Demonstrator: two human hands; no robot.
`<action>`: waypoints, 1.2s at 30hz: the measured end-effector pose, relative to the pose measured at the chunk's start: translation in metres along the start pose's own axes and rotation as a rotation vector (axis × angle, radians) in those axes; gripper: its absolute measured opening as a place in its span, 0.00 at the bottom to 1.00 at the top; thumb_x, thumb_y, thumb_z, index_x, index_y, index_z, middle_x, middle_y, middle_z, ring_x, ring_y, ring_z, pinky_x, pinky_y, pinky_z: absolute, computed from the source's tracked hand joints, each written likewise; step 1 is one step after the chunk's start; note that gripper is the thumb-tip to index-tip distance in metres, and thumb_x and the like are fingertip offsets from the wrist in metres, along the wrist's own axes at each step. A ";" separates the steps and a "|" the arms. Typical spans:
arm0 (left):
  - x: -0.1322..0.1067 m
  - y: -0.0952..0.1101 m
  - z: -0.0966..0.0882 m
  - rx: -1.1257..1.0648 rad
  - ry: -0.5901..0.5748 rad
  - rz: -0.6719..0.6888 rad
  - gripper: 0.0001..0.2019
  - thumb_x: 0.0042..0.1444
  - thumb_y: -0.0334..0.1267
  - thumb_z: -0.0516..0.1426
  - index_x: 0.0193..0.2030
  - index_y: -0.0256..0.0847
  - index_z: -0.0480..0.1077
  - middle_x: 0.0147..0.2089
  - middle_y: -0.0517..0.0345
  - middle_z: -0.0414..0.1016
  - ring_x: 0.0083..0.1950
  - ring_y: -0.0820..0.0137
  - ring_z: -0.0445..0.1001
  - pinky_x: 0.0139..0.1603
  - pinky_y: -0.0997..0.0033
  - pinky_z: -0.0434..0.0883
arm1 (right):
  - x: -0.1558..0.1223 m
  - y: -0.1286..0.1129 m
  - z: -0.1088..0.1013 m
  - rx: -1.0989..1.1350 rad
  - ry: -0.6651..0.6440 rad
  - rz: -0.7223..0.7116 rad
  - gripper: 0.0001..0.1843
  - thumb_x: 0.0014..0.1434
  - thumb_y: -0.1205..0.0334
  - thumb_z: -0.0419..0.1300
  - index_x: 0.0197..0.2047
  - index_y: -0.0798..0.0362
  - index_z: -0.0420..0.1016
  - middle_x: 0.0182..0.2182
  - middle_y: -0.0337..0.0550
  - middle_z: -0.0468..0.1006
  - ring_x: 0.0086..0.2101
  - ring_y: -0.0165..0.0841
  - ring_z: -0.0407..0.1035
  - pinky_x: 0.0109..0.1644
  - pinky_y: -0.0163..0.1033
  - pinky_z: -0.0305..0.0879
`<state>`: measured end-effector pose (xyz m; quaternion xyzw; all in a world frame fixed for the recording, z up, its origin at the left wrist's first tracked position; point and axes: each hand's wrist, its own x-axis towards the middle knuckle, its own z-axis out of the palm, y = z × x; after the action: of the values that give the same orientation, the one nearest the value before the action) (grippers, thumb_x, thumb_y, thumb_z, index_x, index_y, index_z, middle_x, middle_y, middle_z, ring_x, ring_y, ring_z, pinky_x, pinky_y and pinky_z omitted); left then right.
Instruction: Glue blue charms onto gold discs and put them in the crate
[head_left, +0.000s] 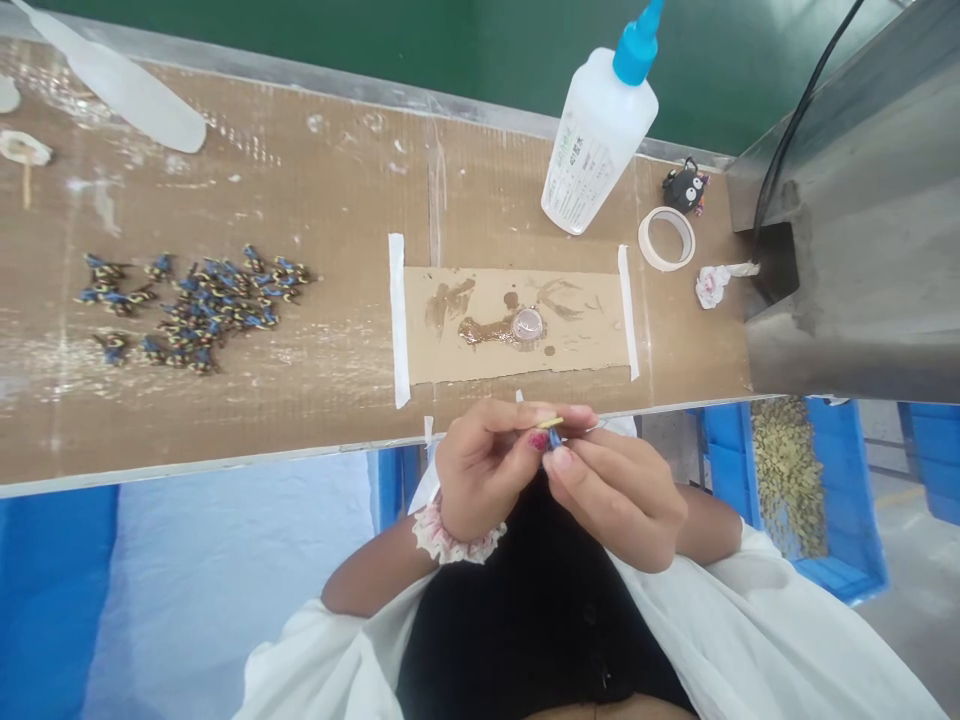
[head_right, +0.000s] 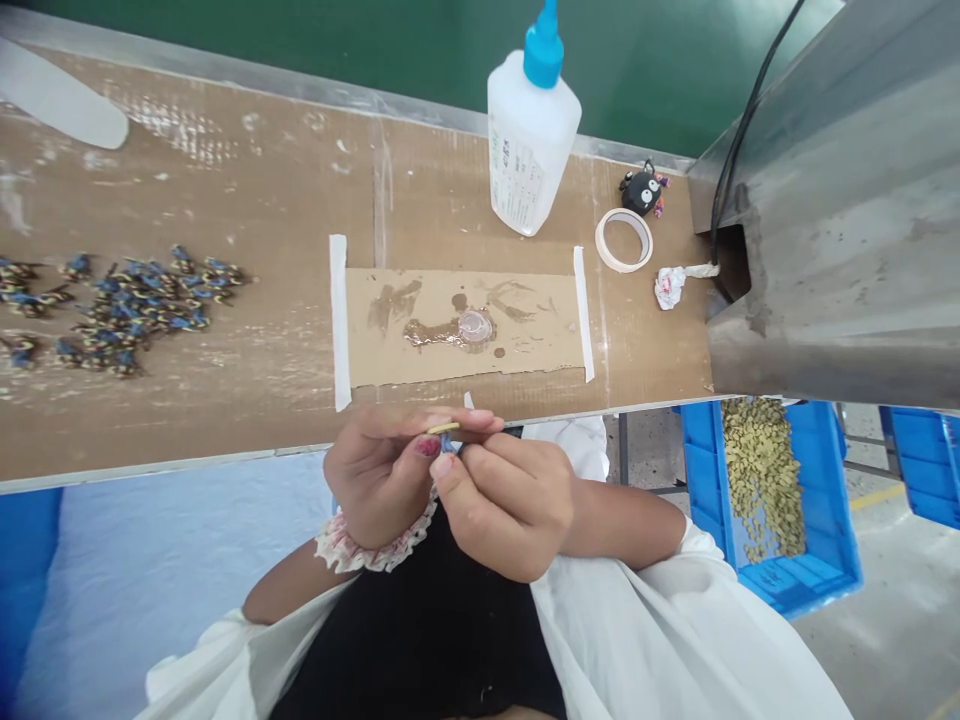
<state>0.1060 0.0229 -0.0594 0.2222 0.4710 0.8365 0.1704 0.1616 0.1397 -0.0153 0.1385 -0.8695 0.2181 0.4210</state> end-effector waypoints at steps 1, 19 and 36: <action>0.001 0.000 0.000 -0.009 -0.007 0.009 0.10 0.63 0.29 0.57 0.47 0.46 0.73 0.44 0.57 0.83 0.44 0.64 0.83 0.43 0.63 0.81 | 0.000 0.000 0.000 0.011 -0.005 -0.003 0.10 0.56 0.81 0.62 0.32 0.57 0.73 0.21 0.37 0.71 0.26 0.30 0.72 0.27 0.33 0.77; 0.022 -0.006 -0.014 0.061 -0.082 0.013 0.05 0.58 0.32 0.62 0.40 0.45 0.78 0.31 0.56 0.78 0.36 0.68 0.76 0.38 0.66 0.74 | 0.010 0.008 -0.016 -0.011 -0.203 -0.062 0.06 0.59 0.80 0.58 0.36 0.62 0.73 0.21 0.41 0.71 0.21 0.28 0.64 0.20 0.35 0.66; 0.013 -0.010 -0.005 0.003 0.005 0.016 0.04 0.62 0.36 0.58 0.40 0.44 0.75 0.33 0.57 0.74 0.36 0.70 0.73 0.38 0.69 0.72 | -0.010 0.019 0.001 0.411 -0.063 0.349 0.18 0.67 0.47 0.56 0.51 0.51 0.69 0.28 0.39 0.74 0.23 0.27 0.67 0.25 0.31 0.68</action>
<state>0.0932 0.0311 -0.0678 0.2241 0.4708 0.8378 0.1621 0.1587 0.1559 -0.0284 0.0756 -0.8304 0.4548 0.3130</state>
